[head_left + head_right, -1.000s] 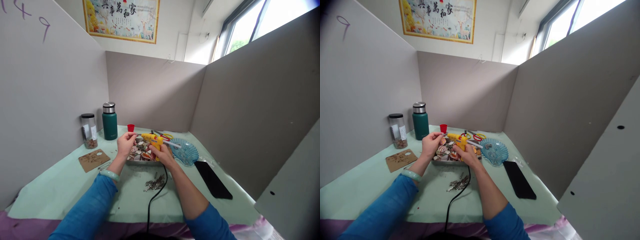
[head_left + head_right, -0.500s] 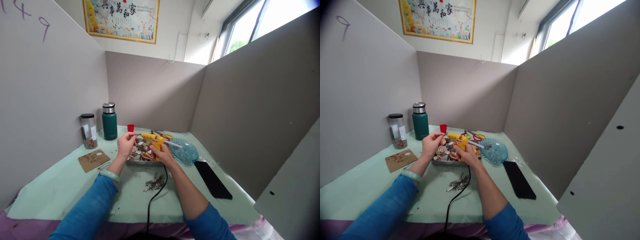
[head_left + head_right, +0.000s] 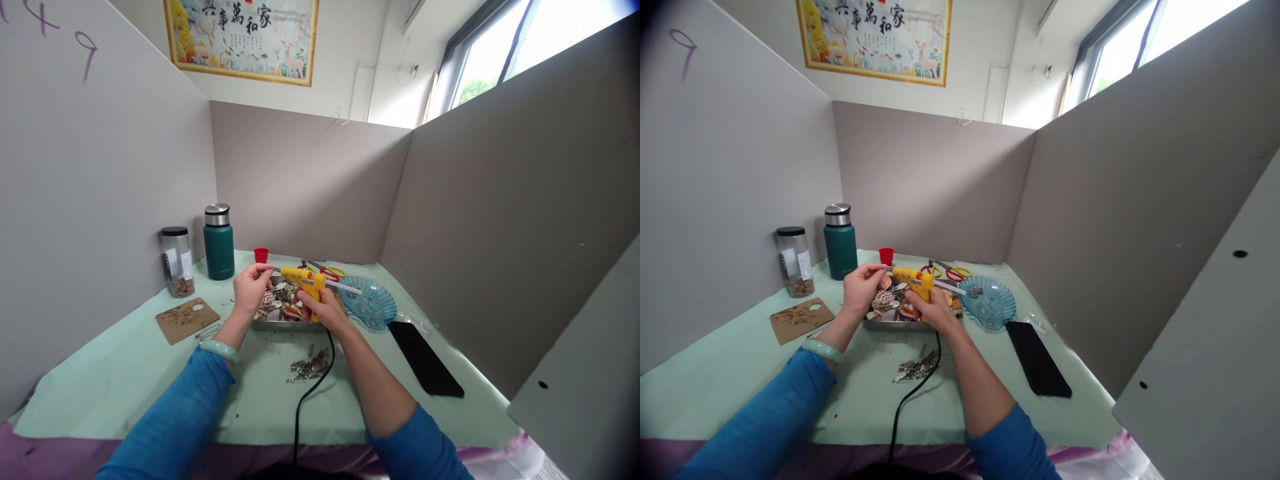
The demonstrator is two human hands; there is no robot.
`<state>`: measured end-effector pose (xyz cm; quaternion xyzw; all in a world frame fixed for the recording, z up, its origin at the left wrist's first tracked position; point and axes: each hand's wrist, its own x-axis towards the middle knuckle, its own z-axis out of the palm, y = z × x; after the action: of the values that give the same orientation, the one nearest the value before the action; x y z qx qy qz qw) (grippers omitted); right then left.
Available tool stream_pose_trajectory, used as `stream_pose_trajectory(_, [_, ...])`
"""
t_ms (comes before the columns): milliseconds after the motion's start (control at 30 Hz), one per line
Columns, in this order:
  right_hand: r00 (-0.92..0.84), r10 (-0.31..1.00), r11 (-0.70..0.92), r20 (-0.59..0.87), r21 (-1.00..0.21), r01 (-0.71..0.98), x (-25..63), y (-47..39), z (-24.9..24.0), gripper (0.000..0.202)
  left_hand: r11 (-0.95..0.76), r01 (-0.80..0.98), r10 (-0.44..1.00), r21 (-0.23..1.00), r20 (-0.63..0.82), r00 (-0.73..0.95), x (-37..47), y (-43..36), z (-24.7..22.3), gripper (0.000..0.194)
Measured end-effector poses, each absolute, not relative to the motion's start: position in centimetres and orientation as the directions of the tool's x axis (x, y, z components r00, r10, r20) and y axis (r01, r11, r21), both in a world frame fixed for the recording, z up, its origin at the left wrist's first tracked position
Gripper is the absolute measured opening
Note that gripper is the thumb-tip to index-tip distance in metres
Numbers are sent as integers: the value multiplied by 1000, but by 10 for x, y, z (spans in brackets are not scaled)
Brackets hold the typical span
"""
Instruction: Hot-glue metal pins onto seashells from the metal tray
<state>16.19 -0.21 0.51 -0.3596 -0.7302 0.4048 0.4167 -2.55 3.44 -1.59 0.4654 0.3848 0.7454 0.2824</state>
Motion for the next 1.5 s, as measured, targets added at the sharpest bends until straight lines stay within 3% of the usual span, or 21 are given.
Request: stream_pose_trajectory(1500, [-361,881,417,308,-864,281,161,-9,14,40,-507,-153,816,848,416,-401,-24,33,-12,23])
